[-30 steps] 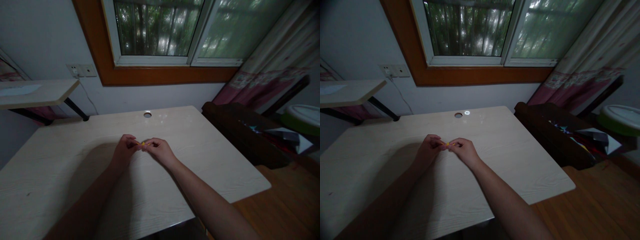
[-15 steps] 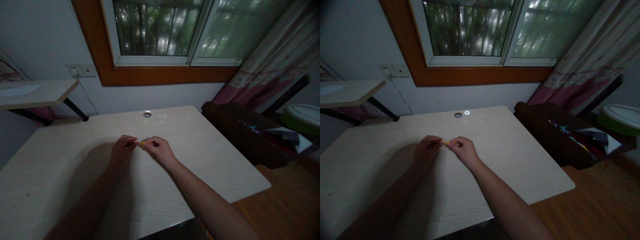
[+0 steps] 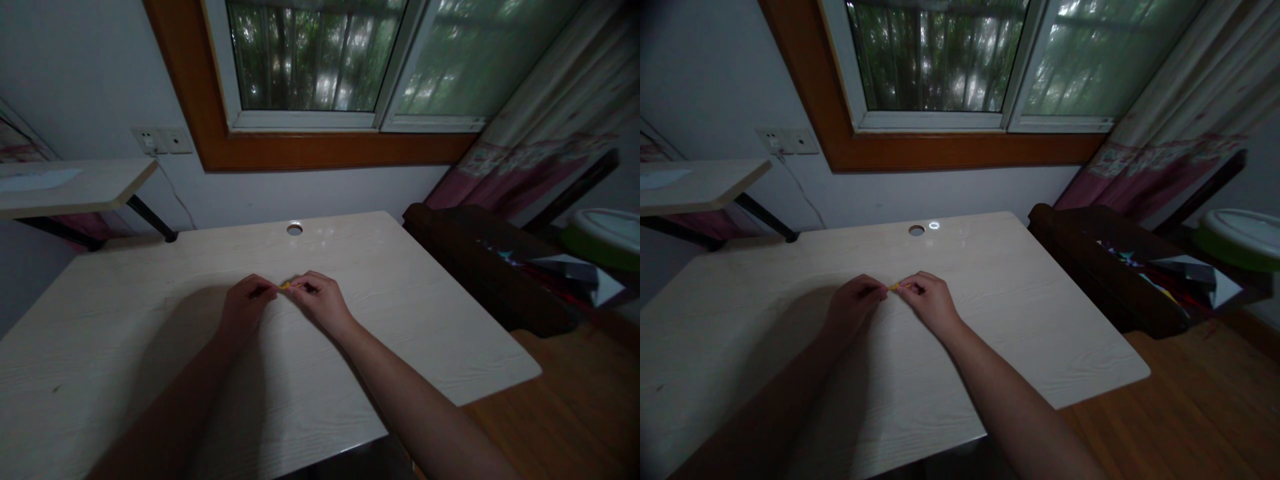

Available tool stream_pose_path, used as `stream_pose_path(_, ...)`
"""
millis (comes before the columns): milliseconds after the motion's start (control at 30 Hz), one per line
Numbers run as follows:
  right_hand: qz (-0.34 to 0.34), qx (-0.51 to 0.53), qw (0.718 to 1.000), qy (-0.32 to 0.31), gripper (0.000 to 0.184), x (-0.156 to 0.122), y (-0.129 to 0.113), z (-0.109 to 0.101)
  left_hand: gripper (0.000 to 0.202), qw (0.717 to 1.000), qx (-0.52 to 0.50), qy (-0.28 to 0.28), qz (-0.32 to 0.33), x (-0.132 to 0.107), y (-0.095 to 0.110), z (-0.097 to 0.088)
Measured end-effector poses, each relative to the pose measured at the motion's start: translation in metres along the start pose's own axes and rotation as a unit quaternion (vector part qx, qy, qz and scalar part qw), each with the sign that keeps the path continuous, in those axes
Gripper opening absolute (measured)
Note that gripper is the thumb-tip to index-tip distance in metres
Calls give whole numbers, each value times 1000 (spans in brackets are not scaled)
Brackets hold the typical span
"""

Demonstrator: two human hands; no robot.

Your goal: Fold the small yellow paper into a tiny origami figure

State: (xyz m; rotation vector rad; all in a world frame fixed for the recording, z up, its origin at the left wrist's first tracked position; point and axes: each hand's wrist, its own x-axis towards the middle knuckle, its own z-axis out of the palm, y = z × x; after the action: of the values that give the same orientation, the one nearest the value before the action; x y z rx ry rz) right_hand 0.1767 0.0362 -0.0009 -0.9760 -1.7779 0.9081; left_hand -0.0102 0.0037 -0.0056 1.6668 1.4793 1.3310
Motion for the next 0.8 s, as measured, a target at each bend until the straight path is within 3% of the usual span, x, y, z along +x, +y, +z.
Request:
stream_pose_path(200, 4, 0, 1000, -12, 16, -1, 2, 1, 9, 998, -37, -15, -39, -2, 0, -2)
stream_pose_path(367, 13, 17, 1000, -3, 17, -1, 3, 2, 12, 1000, -1, -9, -16, 0, -2, -1)
stream_pose_path(633, 119, 168, 979, -13, 29, 1, 9, 7, 19, 997, -71, -10, -3, 1, -5, 6)
stream_pose_path(800, 140, 212, 966, -40, 27, 1, 12, 9, 14, 999, -31, -28, 25, -2, -3, 6)
